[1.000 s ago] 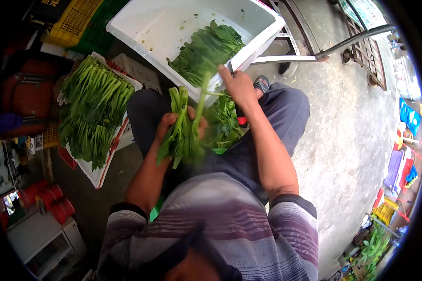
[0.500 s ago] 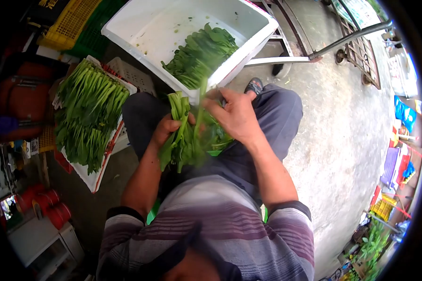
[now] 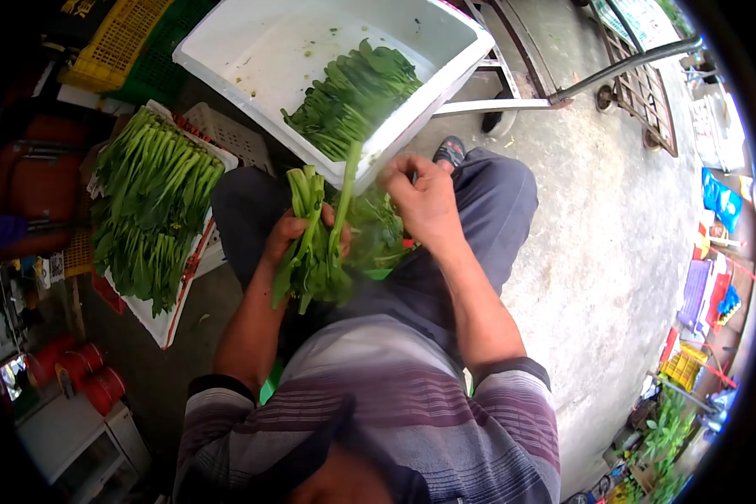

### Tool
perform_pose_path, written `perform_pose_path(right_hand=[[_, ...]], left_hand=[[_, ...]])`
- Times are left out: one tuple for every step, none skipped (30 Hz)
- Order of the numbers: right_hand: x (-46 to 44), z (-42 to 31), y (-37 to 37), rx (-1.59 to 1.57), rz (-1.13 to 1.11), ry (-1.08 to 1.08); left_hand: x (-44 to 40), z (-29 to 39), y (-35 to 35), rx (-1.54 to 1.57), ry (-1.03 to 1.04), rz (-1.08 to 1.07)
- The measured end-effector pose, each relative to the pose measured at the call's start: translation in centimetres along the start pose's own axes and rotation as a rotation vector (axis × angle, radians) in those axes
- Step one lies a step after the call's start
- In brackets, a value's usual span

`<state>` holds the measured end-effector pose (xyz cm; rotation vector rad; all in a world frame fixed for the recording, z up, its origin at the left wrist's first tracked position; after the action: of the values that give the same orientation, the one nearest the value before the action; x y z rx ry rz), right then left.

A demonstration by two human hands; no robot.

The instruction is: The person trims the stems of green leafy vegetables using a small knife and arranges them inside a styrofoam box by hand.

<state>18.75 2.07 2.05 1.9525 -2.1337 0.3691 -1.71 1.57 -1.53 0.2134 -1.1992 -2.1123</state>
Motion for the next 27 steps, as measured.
perform_pose_path(right_hand=[[0.1,0.1,0.1,0.027,-0.068,0.024],[0.4,0.0,0.3,0.054,-0.135,0.048],[0.8,-0.1,0.4,0.081,-0.201,0.071],[1.3,-0.2,0.8,0.199,-0.303,0.031],[1.6,-0.1,0.7,0.205,-0.363,0.047],[2.0,-0.1,0.7,0.21,-0.423,0.064],[2.5,-0.3,0.9,0.214,-0.484,0.083],[3.1,-1.1,1.2,0.091,-0.5,0.063],[3.3,-1.0,1.2,0.07,-0.53,0.081],[3.4,-0.9,1.2,0.048,-0.56,0.099],[3.5,-0.8,1.0,0.027,-0.589,0.118],[3.4,-0.4,1.0,0.043,-0.647,0.122],[3.1,0.1,0.9,0.059,-0.706,0.126],[3.0,0.4,1.0,0.077,-0.765,0.13],[3.0,0.3,1.0,0.066,-0.766,0.146],[3.1,0.0,1.1,0.052,-0.768,0.163],[3.2,0.0,1.2,0.038,-0.77,0.181],[3.3,0.2,1.4,-0.028,-0.779,0.175],[3.2,0.6,1.6,-0.094,-0.787,0.168],[3.2,1.0,1.8,-0.159,-0.796,0.163],[3.3,1.2,1.9,-0.167,-0.811,0.167],[3.3,1.5,2.0,-0.175,-0.826,0.17],[3.3,1.6,2.0,-0.183,-0.839,0.173],[3.5,1.5,2.1,-0.203,-0.832,0.178],[3.8,1.4,2.2,-0.225,-0.823,0.185],[4.1,1.4,2.2,-0.247,-0.812,0.192],[4.3,1.5,2.2,-0.275,-0.827,0.204]], left_hand=[[0.0,-0.1,-0.1,0.008,0.004,0.007],[0.1,0.0,0.0,0.016,0.008,0.013],[0.1,0.1,0.1,0.024,0.011,0.017],[0.1,0.2,0.3,-0.012,-0.006,0.01],[0.1,0.5,0.4,-0.047,-0.023,0.002],[0.1,0.7,0.5,-0.082,-0.042,-0.005],[0.1,0.8,0.3,-0.107,-0.067,0.004],[0.3,0.9,0.1,-0.132,-0.094,0.014],[0.3,1.0,0.0,-0.157,-0.121,0.024],[0.4,1.1,0.2,-0.184,-0.149,0.023],[0.4,1.3,0.7,-0.209,-0.177,0.021],[0.4,1.5,1.1,-0.235,-0.206,0.018],[0.3,1.5,1.4,-0.27,-0.225,0.019],[0.2,1.5,1.6,-0.305,-0.242,0.021],[0.1,1.5,1.7,-0.34,-0.257,0.022],[0.1,1.5,1.8,-0.353,-0.278,0.023],[0.2,1.5,1.9,-0.367,-0.302,0.024],[0.2,1.5,1.9,-0.383,-0.324,0.023],[0.2,1.5,1.7,-0.363,-0.319,-0.005],[0.3,1.5,1.3,-0.343,-0.314,-0.032],[0.4,1.4,1.1,-0.323,-0.309,-0.059],[0.5,1.3,1.0,-0.326,-0.303,-0.079],[0.5,1.2,0.9,-0.329,-0.297,-0.1],[0.6,1.2,0.9,-0.331,-0.291,-0.121],[0.7,1.3,1.0,-0.341,-0.283,-0.143],[0.7,1.4,1.1,-0.351,-0.277,-0.165],[0.8,1.5,1.3,-0.362,-0.271,-0.19]])
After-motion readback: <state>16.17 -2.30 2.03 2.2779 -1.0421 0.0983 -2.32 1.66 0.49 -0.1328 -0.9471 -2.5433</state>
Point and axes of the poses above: each hand's wrist, its own x-axis away from the middle knuckle, its own y-axis out of the palm, z = x × y, the point moved 6 cm from there along -x, towards the middle knuckle, and after that the axes turned 5 degrees about -z, right-handed, at the moved point
